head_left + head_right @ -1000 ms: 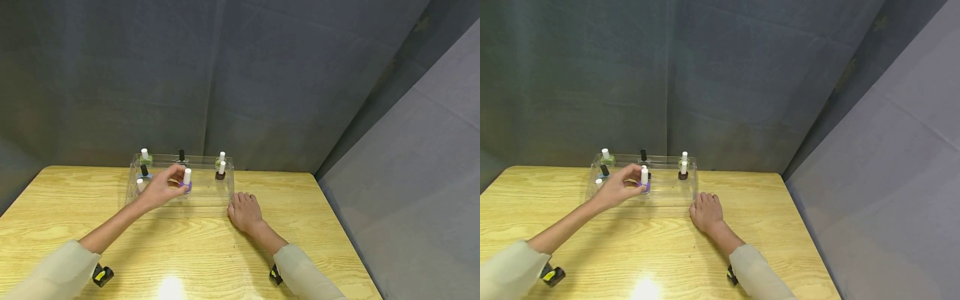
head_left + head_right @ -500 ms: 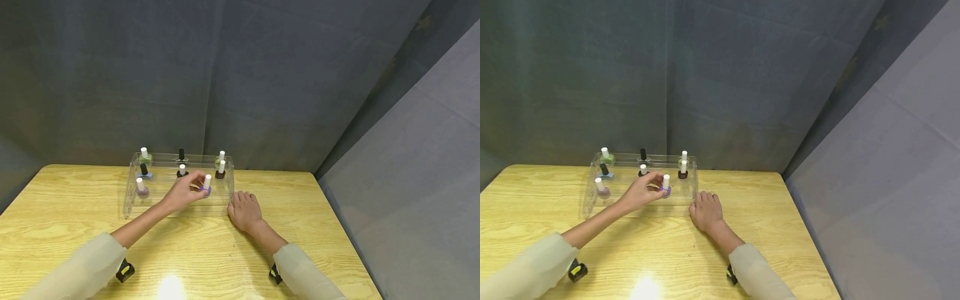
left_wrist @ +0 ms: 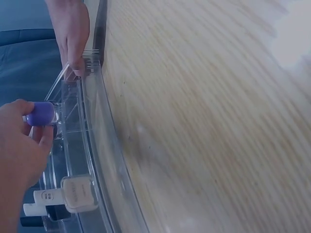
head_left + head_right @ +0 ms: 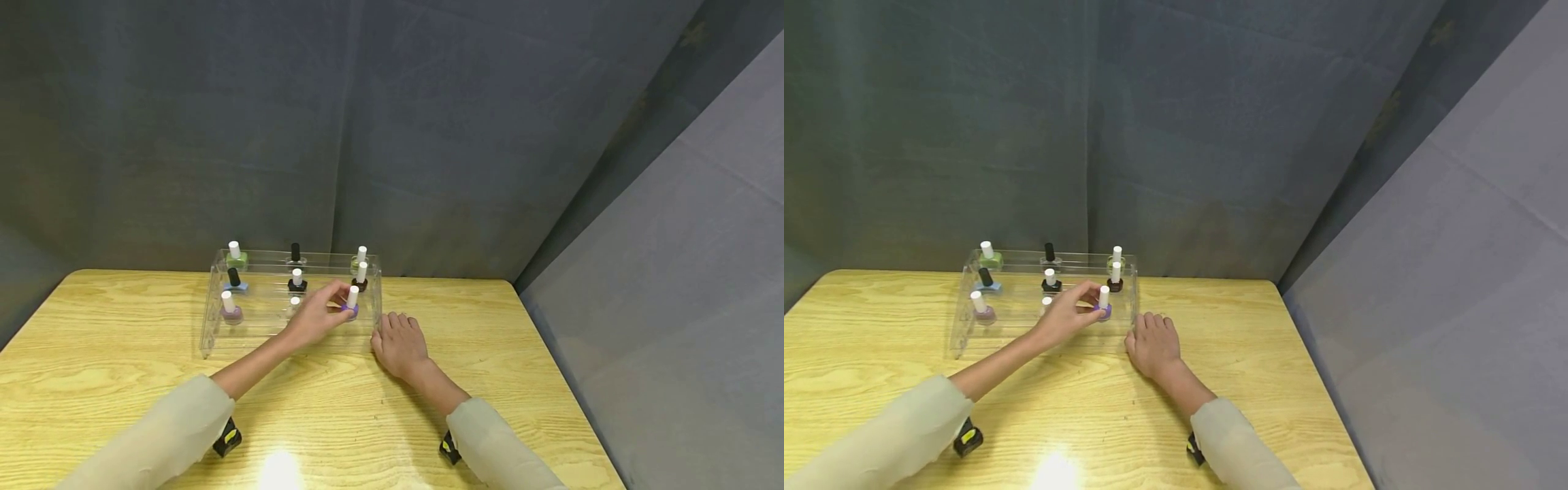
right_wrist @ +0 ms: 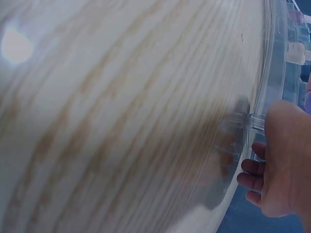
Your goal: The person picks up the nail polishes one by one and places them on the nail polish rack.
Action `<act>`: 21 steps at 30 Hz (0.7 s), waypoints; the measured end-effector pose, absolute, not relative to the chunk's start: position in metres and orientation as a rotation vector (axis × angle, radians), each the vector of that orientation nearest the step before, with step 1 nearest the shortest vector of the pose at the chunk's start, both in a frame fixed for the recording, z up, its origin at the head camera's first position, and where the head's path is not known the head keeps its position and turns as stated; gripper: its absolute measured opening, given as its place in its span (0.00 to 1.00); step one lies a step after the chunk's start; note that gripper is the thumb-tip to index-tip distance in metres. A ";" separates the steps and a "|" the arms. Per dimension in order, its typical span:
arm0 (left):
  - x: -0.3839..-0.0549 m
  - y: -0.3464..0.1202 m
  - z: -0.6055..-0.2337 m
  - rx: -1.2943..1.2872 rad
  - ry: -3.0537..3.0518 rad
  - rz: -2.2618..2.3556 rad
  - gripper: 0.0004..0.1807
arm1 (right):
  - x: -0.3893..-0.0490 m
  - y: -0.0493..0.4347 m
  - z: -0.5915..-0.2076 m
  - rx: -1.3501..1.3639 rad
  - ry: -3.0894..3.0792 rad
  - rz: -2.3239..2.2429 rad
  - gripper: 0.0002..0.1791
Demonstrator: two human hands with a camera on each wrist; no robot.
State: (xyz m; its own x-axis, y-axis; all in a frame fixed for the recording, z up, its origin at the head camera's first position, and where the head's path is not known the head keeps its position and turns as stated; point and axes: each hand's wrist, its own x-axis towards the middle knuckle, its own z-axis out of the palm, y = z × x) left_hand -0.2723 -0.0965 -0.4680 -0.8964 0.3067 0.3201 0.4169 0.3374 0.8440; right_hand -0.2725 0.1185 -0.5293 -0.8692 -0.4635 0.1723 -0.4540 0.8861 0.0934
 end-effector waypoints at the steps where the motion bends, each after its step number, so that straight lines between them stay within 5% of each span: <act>1: -0.273 -0.095 -0.469 -0.671 -2.481 -1.617 0.19 | -0.274 0.119 -0.531 0.707 -2.857 -0.076 0.17; 21: -0.280 -0.076 -0.475 -0.617 -2.442 -1.657 0.18 | -0.274 0.117 -0.531 0.692 -2.906 -0.072 0.17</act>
